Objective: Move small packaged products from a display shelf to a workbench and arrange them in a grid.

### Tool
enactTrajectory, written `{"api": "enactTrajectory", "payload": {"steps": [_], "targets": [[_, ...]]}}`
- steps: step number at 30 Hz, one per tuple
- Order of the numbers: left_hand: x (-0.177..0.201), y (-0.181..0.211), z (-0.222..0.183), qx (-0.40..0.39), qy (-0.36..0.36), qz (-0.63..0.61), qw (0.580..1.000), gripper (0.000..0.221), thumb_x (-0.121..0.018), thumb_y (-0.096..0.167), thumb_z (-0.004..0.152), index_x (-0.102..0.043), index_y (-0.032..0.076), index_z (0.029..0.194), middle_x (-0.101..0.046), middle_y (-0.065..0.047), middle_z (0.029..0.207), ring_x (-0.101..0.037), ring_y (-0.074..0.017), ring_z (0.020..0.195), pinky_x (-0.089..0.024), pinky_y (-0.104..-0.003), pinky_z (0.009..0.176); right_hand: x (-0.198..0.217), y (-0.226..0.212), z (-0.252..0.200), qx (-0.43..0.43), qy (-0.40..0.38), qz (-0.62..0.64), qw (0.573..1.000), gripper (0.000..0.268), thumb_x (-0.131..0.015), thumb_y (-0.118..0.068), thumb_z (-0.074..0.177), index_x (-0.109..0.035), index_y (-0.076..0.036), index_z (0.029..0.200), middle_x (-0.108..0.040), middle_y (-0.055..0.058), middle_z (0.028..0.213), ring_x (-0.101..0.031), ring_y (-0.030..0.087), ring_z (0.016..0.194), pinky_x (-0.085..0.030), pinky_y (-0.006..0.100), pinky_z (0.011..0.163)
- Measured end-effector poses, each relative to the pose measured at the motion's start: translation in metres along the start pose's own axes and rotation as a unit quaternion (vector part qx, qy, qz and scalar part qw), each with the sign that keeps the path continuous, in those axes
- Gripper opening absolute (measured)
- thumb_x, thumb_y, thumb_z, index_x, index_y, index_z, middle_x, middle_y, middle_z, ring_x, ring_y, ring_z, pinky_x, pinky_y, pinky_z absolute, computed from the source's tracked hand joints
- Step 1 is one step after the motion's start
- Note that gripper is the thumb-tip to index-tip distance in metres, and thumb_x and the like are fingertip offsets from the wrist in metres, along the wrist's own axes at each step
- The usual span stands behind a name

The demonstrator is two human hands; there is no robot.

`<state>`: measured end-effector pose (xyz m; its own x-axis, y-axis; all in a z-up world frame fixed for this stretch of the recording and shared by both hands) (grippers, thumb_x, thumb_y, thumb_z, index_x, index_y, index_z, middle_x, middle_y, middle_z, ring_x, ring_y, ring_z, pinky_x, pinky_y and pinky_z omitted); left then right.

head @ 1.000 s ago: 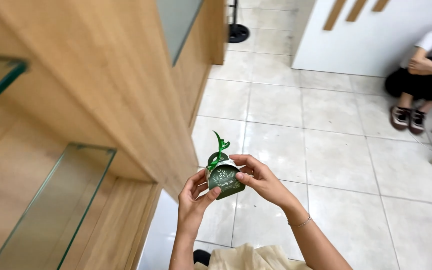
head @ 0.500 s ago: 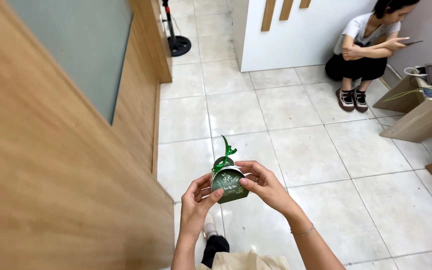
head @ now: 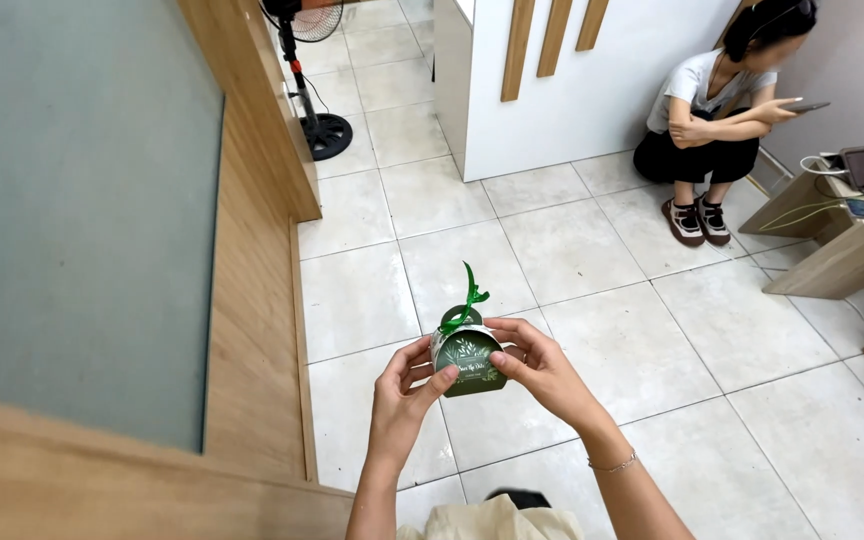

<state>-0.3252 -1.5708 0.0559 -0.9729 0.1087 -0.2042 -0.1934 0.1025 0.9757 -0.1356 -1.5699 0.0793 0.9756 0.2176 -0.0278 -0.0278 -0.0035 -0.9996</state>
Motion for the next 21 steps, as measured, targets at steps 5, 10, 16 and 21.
{"api": "enactTrajectory", "payload": {"steps": [5,10,16,21], "targets": [[0.012,-0.007,0.078,0.025,0.001,0.013,1.0,0.075,-0.085,0.034,0.075,-0.059,-0.003,0.135,-0.073,-0.015,0.119,-0.071,-0.0196,0.109,-0.06,-0.031,0.088,0.023,0.021,0.077,-0.011,0.007,-0.004,1.0,0.047,-0.068,-0.019,0.094,-0.059,-0.004,0.138,-0.072,0.009,0.12,-0.069,0.015,0.099,-0.059,0.031,0.083],[0.017,-0.011,0.177,0.025,0.008,0.033,0.999,0.074,-0.086,0.032,0.074,-0.06,-0.004,0.133,-0.074,-0.014,0.116,-0.071,-0.0194,0.107,-0.061,-0.032,0.087,0.053,0.028,0.171,-0.01,-0.004,0.01,1.0,0.046,-0.067,-0.019,0.095,-0.059,-0.004,0.138,-0.072,0.009,0.119,-0.068,0.013,0.099,-0.058,0.031,0.083],[0.006,0.004,0.316,0.004,0.013,0.017,1.0,0.072,-0.086,0.028,0.075,-0.06,-0.005,0.133,-0.074,-0.015,0.115,-0.071,-0.0194,0.104,-0.061,-0.032,0.085,0.108,0.016,0.305,-0.009,-0.02,-0.009,1.0,0.044,-0.066,-0.019,0.096,-0.059,-0.005,0.137,-0.072,0.007,0.117,-0.068,0.012,0.1,-0.058,0.03,0.084],[-0.017,0.02,0.426,-0.008,0.017,0.004,1.0,0.073,-0.086,0.029,0.075,-0.059,-0.005,0.133,-0.074,-0.015,0.114,-0.072,-0.0186,0.104,-0.062,-0.032,0.085,0.163,0.0,0.409,0.012,-0.03,-0.027,0.999,0.045,-0.068,-0.018,0.096,-0.059,-0.006,0.138,-0.072,0.007,0.114,-0.067,0.012,0.096,-0.057,0.03,0.08]]}}
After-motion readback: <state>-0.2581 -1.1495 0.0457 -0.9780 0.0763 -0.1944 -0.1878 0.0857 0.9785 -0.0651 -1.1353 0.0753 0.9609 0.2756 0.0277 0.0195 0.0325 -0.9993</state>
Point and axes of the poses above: each hand's wrist, its own z-axis towards the middle knuckle, its own x-axis out of the back of the hand, y = z × x, the point moved 8 cm from there along z, towards the middle knuckle
